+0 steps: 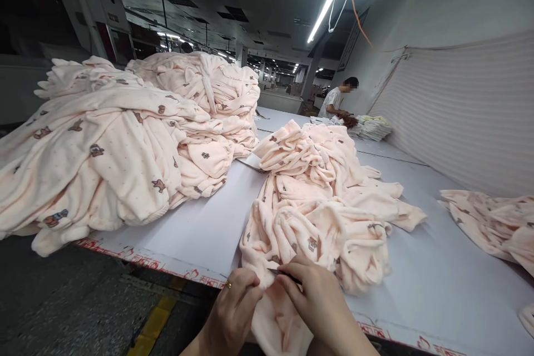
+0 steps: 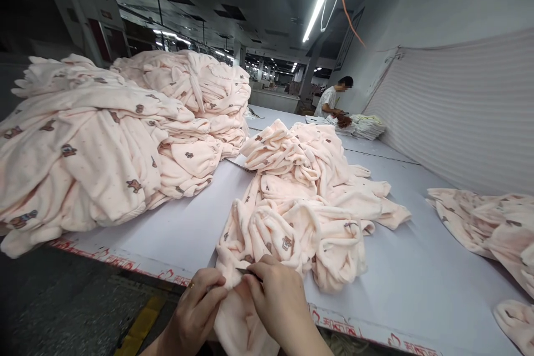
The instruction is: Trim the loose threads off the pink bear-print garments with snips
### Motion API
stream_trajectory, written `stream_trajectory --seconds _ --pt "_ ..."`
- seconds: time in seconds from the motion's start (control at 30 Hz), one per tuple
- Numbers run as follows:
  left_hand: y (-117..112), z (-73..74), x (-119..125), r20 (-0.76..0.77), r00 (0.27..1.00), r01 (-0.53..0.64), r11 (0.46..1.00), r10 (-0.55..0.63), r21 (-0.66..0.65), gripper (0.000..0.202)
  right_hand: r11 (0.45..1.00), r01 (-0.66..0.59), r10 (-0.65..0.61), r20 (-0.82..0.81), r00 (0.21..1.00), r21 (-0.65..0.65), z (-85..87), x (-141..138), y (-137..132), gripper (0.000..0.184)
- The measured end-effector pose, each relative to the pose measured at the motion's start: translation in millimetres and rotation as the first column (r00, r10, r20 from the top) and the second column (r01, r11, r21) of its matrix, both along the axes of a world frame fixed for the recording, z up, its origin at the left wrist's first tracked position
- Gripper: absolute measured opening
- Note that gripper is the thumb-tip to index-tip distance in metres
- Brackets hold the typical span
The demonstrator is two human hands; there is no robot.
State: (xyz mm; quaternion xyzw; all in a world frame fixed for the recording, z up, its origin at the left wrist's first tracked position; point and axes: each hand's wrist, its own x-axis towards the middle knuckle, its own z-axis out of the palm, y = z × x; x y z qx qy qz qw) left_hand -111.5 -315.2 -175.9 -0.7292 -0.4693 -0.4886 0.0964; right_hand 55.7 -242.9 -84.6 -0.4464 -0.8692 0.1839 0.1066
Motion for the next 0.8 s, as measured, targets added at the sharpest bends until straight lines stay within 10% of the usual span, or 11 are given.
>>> stream_trajectory --seconds 0.33,0.4,0.47,0.57,0.8 --pt "1.8 2.7 -2.1 0.241 0.97 0.037 0.995 -0.014 -0.094 0.019 0.999 -0.022 0.017 -0.14 0.99 -0.036 -8.5 3.0 -4.1 0.023" --pt "5.3 5.9 -0.5 0.575 0.816 0.143 0.945 0.056 -0.295 0.008 1.0 0.012 -0.008 -0.141 0.99 0.028 -15.7 -0.1 -1.1 0.029" --pt "8.2 11.3 1.8 0.857 0.485 0.412 0.818 0.176 -0.401 0.01 0.995 0.064 -0.051 -0.147 0.988 0.083 -27.2 -2.6 4.8 0.028" --pt "9.9 21.0 5.0 0.946 0.032 0.695 0.673 0.324 -0.254 0.024 0.982 0.166 -0.14 -0.253 0.957 0.086 -41.6 -2.6 14.4 0.021" --pt "13.9 27.0 6.5 0.906 -0.216 0.794 0.606 0.365 -0.054 0.033 0.999 0.029 -0.042 -0.414 0.909 -0.039 -32.4 15.7 3.6 0.021"
